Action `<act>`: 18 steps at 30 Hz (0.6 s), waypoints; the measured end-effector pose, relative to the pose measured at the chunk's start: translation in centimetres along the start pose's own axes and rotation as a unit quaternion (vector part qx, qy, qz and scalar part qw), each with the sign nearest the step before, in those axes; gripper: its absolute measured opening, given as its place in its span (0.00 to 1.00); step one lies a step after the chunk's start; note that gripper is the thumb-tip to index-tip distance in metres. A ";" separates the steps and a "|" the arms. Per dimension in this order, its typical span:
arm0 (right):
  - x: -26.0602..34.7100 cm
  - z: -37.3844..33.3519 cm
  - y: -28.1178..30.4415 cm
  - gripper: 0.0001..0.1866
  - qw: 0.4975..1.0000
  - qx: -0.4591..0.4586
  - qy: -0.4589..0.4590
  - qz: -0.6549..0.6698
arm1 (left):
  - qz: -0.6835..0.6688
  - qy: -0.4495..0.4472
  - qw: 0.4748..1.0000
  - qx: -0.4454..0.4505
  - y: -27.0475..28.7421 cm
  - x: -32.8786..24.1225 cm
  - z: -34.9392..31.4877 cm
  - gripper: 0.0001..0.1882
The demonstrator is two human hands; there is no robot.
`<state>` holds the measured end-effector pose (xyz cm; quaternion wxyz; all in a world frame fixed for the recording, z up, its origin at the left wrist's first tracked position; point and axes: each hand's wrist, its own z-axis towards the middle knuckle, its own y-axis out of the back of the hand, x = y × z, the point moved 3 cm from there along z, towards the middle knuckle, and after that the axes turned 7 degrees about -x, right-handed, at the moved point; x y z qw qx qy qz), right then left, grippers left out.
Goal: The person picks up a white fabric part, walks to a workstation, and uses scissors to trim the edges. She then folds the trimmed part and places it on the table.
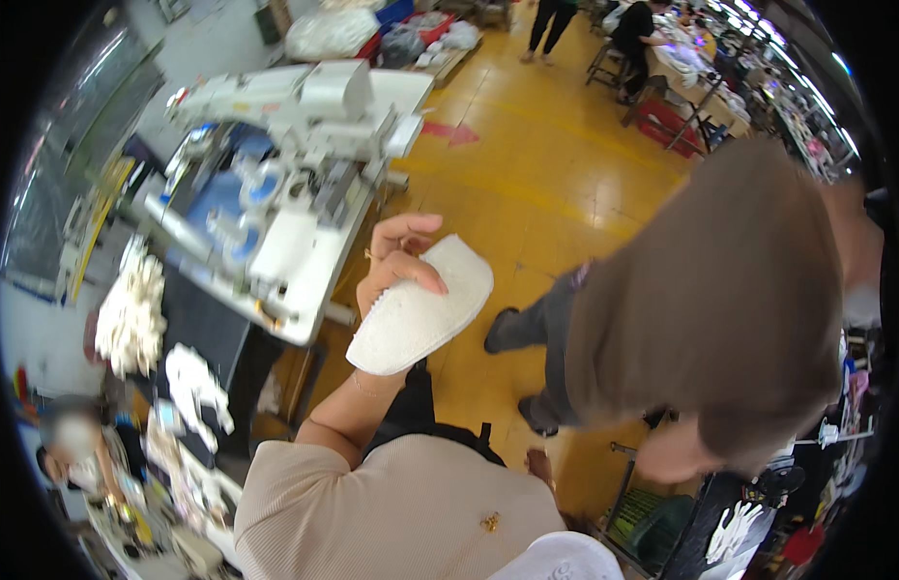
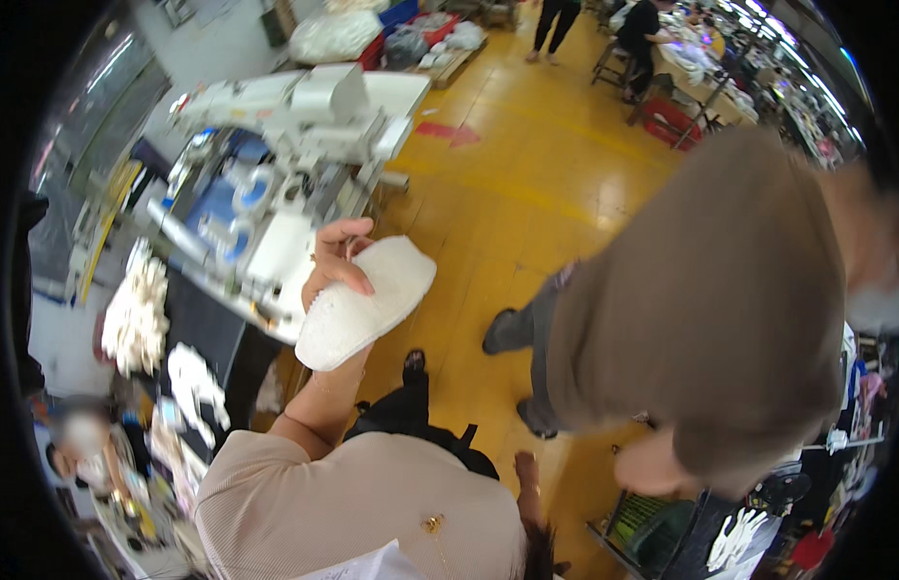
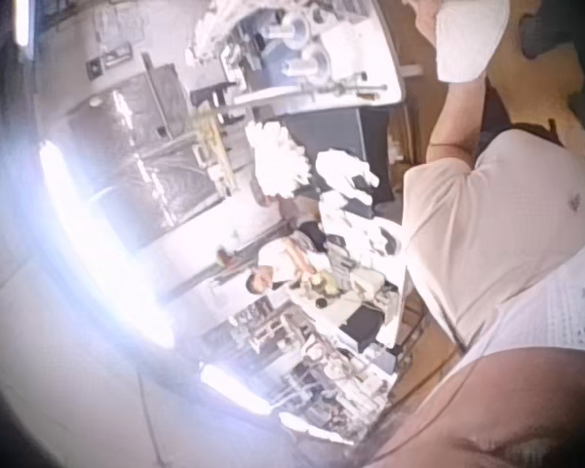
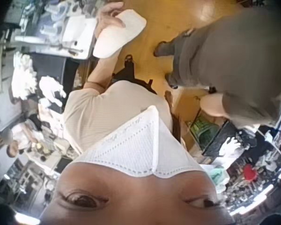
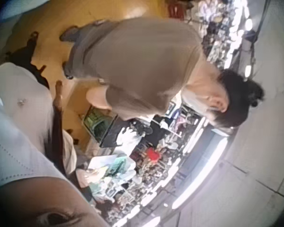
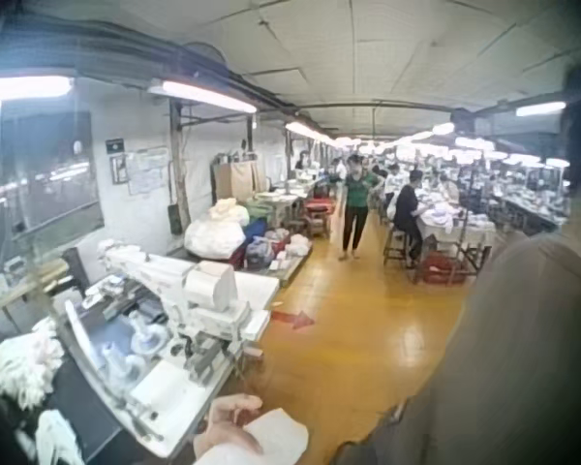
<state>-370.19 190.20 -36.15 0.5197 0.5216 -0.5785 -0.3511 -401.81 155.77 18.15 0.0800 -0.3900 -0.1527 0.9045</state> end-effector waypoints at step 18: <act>-6.9 34.8 12.1 0.12 0.799 0.088 -0.451 0.387 | -0.112 0.095 0.989 0.022 -8.3 35.6 27.4 0.14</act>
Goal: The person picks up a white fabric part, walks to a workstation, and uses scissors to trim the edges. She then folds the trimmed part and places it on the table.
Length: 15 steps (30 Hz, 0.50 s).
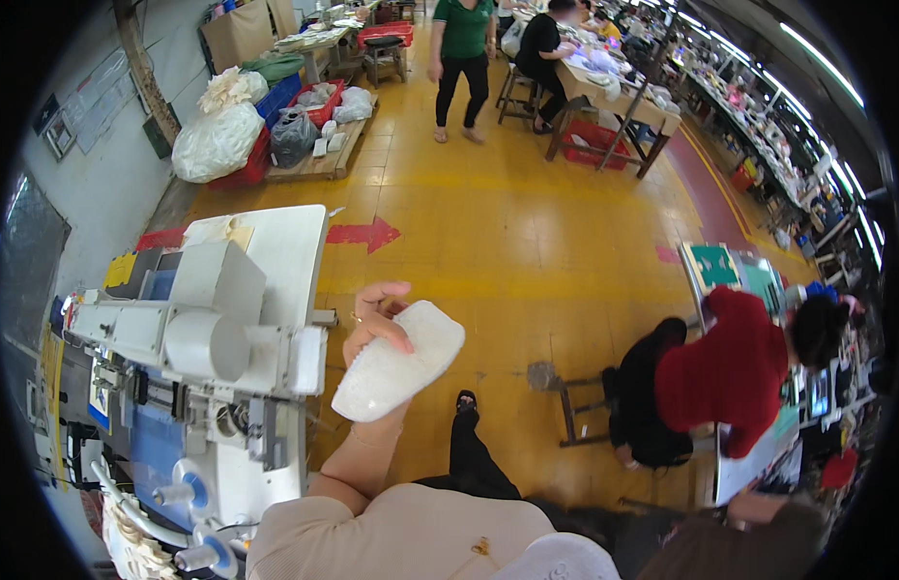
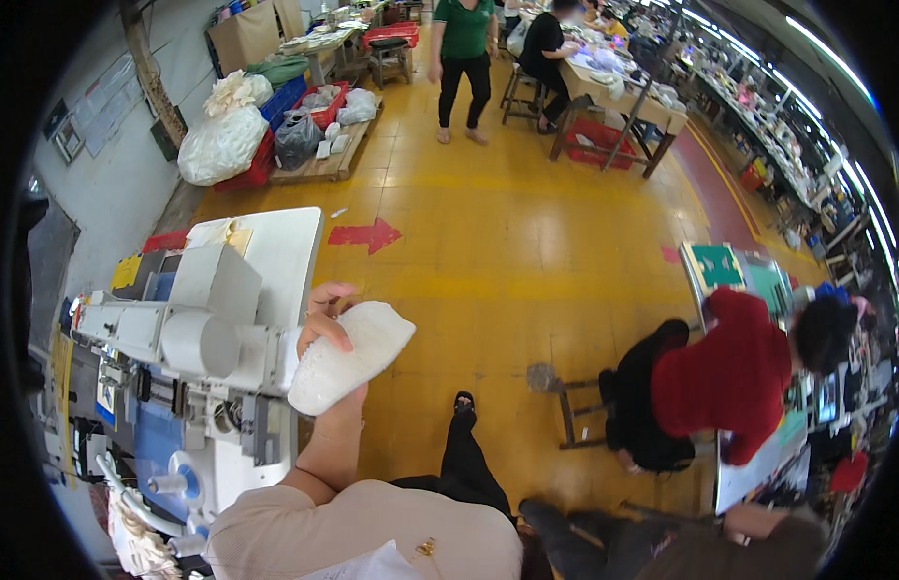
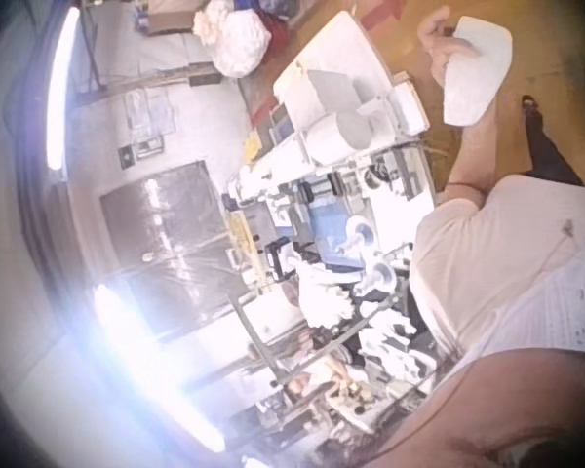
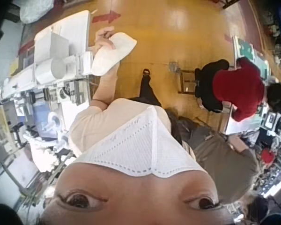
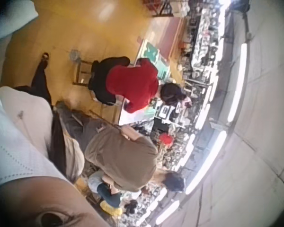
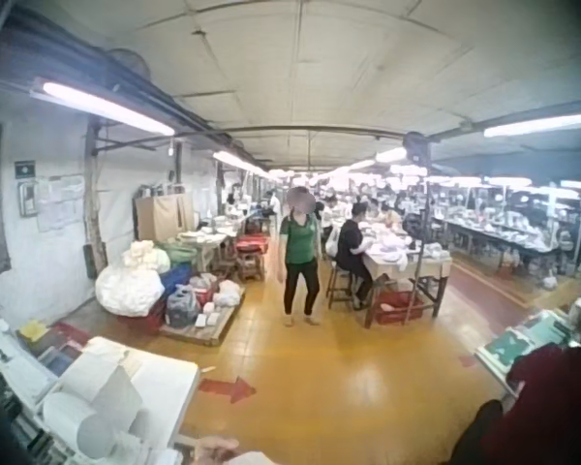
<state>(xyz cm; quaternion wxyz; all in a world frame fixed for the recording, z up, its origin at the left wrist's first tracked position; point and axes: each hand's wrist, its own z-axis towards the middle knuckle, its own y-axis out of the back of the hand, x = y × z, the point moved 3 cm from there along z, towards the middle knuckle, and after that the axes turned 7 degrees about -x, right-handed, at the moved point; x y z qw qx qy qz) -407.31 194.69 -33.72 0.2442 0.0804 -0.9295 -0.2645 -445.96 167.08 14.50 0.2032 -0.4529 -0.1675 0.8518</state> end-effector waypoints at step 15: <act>44.6 42.4 25.0 0.20 0.960 -0.115 0.181 -0.178 | 0.353 -0.130 0.882 -0.284 10.4 18.6 32.5 0.07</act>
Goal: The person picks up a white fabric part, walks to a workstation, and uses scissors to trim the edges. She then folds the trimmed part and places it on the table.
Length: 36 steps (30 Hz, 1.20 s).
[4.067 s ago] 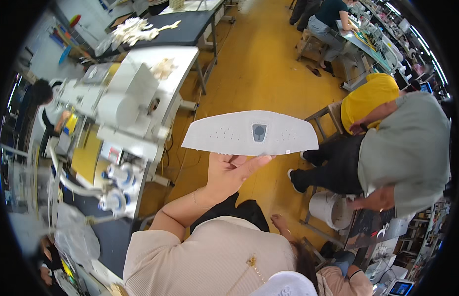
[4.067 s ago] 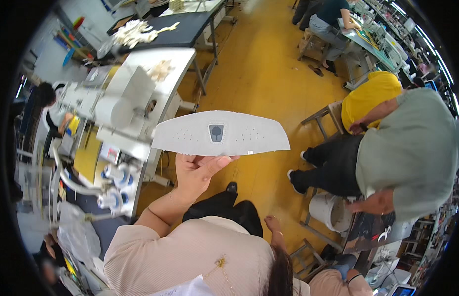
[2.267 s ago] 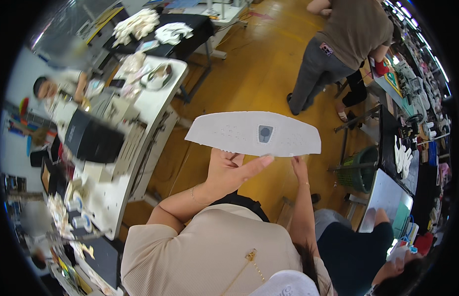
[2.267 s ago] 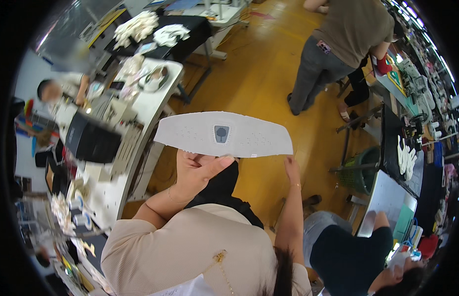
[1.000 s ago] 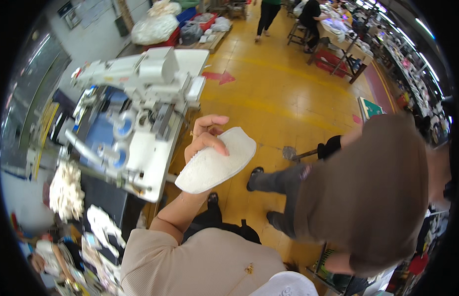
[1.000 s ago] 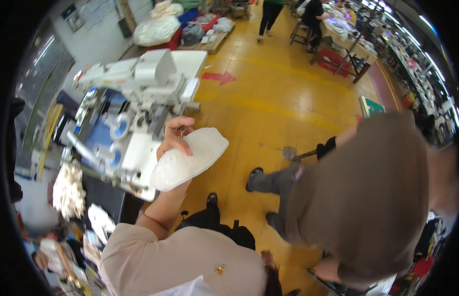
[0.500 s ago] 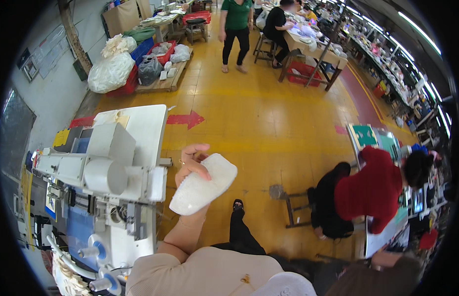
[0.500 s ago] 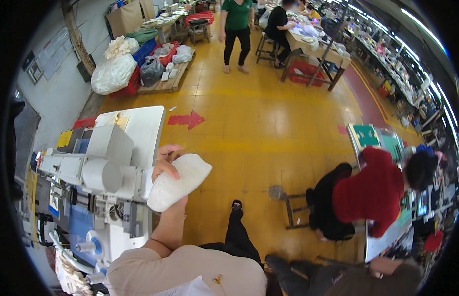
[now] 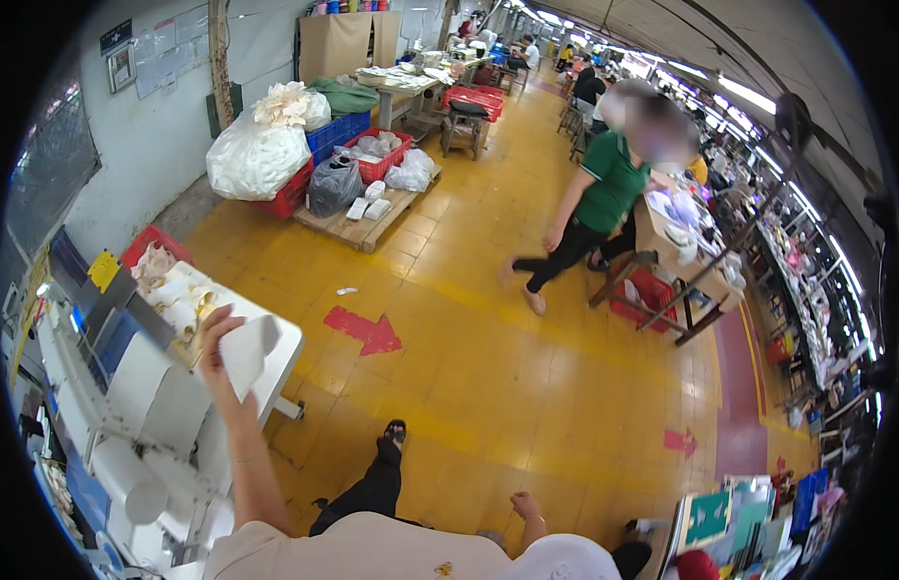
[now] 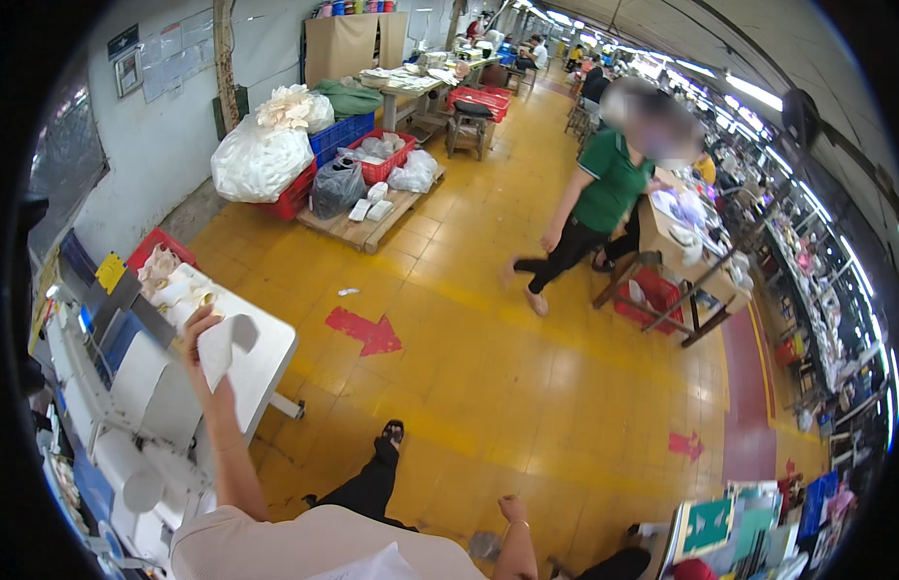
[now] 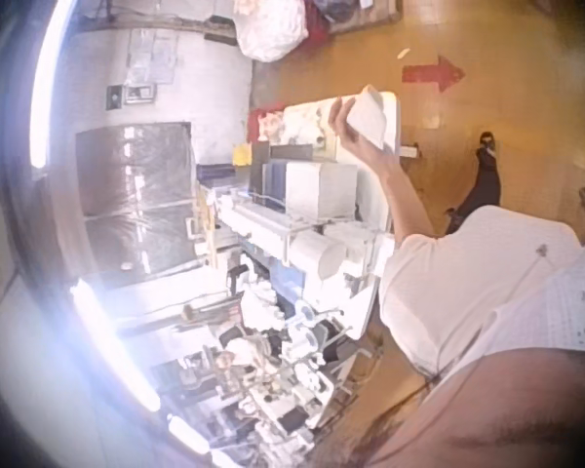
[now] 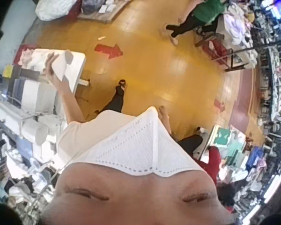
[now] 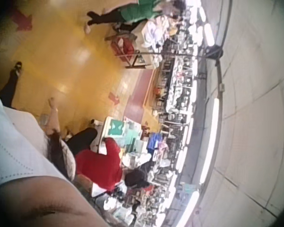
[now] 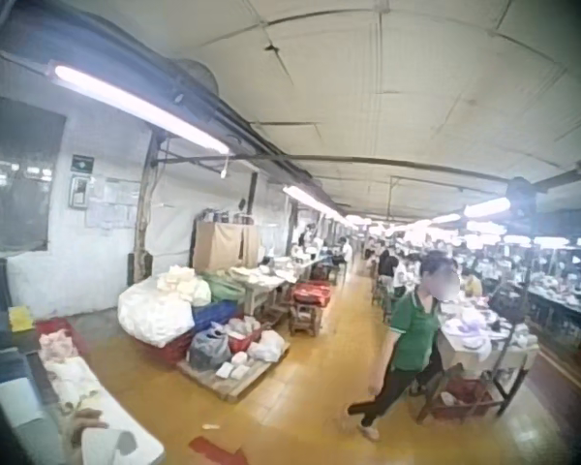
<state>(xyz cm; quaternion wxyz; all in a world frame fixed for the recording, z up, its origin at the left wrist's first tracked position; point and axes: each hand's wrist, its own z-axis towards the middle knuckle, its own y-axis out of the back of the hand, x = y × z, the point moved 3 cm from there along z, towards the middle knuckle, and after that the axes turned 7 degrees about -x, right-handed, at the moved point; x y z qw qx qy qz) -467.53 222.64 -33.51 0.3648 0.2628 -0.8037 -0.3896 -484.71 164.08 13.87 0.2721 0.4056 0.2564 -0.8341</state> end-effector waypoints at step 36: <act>61.6 116.1 38.2 0.20 0.971 0.012 -0.081 0.225 | 0.594 0.567 0.546 0.167 -69.3 86.2 31.1 0.17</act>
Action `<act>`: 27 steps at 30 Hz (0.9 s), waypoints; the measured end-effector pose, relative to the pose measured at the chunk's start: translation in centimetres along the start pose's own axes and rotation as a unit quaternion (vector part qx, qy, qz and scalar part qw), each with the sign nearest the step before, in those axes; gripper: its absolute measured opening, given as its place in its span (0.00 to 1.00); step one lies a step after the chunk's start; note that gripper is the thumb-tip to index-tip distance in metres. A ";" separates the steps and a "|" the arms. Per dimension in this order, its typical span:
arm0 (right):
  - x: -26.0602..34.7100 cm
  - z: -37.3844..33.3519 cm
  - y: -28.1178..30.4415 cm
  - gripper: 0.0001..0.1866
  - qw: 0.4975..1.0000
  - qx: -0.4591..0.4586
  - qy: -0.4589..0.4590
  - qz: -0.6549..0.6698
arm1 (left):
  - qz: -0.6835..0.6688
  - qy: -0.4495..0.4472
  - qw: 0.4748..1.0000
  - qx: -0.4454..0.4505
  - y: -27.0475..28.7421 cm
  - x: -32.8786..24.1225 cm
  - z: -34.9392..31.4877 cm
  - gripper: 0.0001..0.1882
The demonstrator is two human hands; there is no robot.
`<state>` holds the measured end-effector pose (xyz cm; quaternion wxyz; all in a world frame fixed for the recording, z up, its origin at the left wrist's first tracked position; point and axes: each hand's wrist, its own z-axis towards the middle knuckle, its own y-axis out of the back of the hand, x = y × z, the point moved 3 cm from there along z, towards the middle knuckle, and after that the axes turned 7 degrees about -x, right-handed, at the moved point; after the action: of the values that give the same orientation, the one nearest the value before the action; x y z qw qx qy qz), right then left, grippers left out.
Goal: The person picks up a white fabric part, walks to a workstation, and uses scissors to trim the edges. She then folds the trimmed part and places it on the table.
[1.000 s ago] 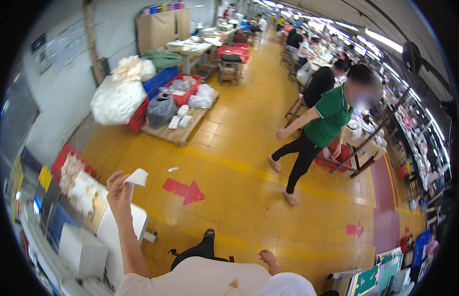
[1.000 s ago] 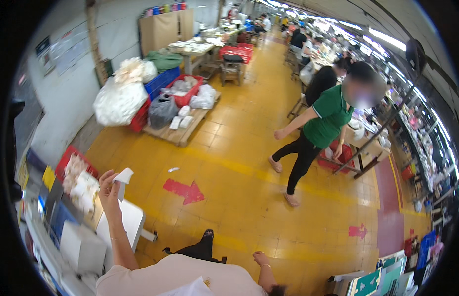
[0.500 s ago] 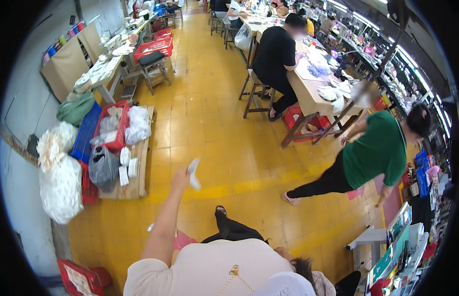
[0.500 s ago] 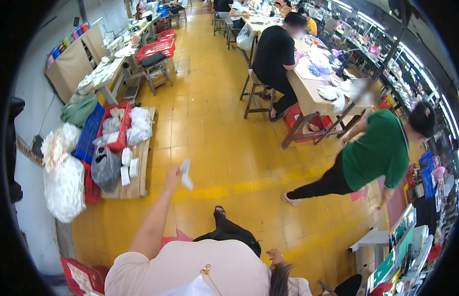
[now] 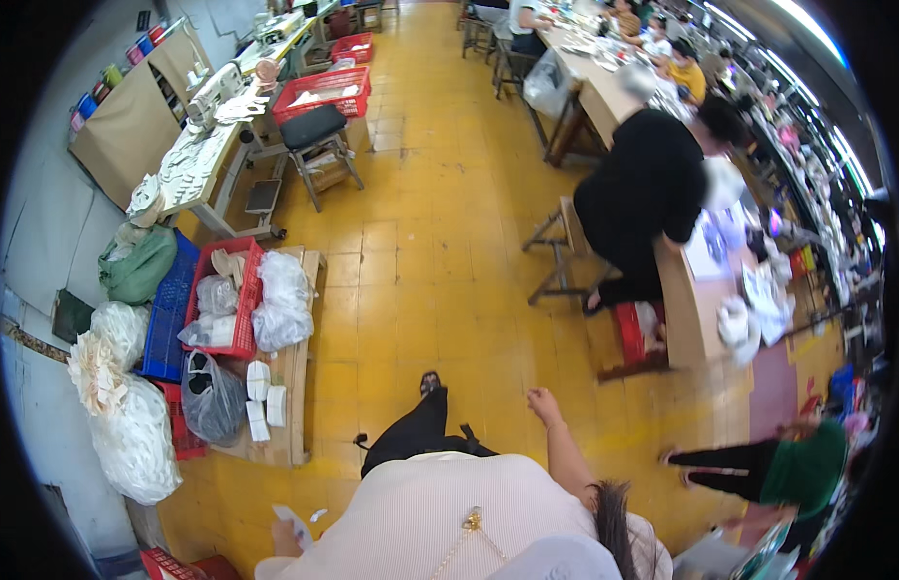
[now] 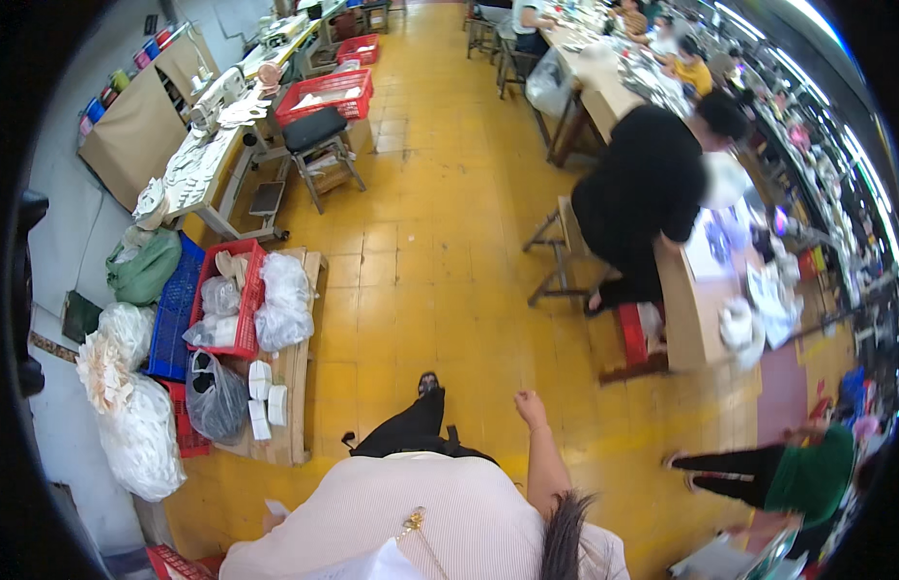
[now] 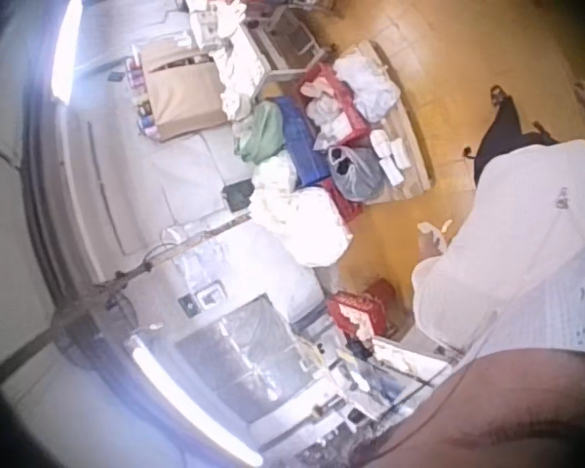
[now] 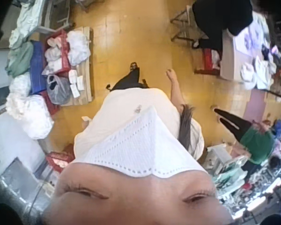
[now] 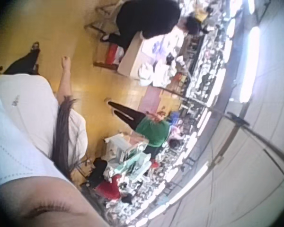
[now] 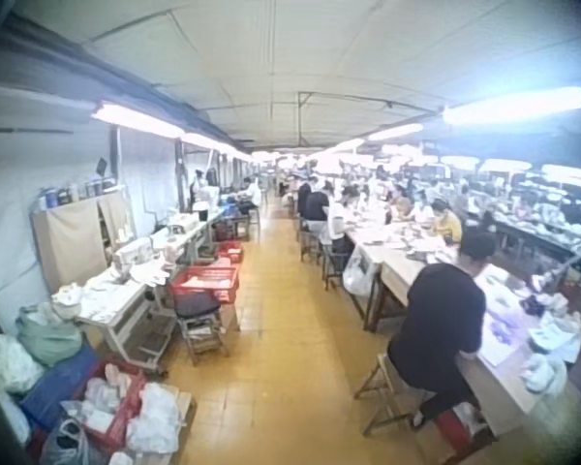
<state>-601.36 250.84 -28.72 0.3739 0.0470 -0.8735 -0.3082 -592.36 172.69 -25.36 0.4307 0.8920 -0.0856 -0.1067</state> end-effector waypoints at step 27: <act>63.7 92.6 15.7 0.17 0.989 -0.062 0.116 -0.065 | 0.395 -0.160 0.902 0.072 -19.2 -104.8 3.6 0.28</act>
<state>-707.77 290.20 -29.10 0.4536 0.1161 -0.7988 -0.3777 -693.05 207.41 -30.46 0.3522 0.7846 -0.5064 -0.0620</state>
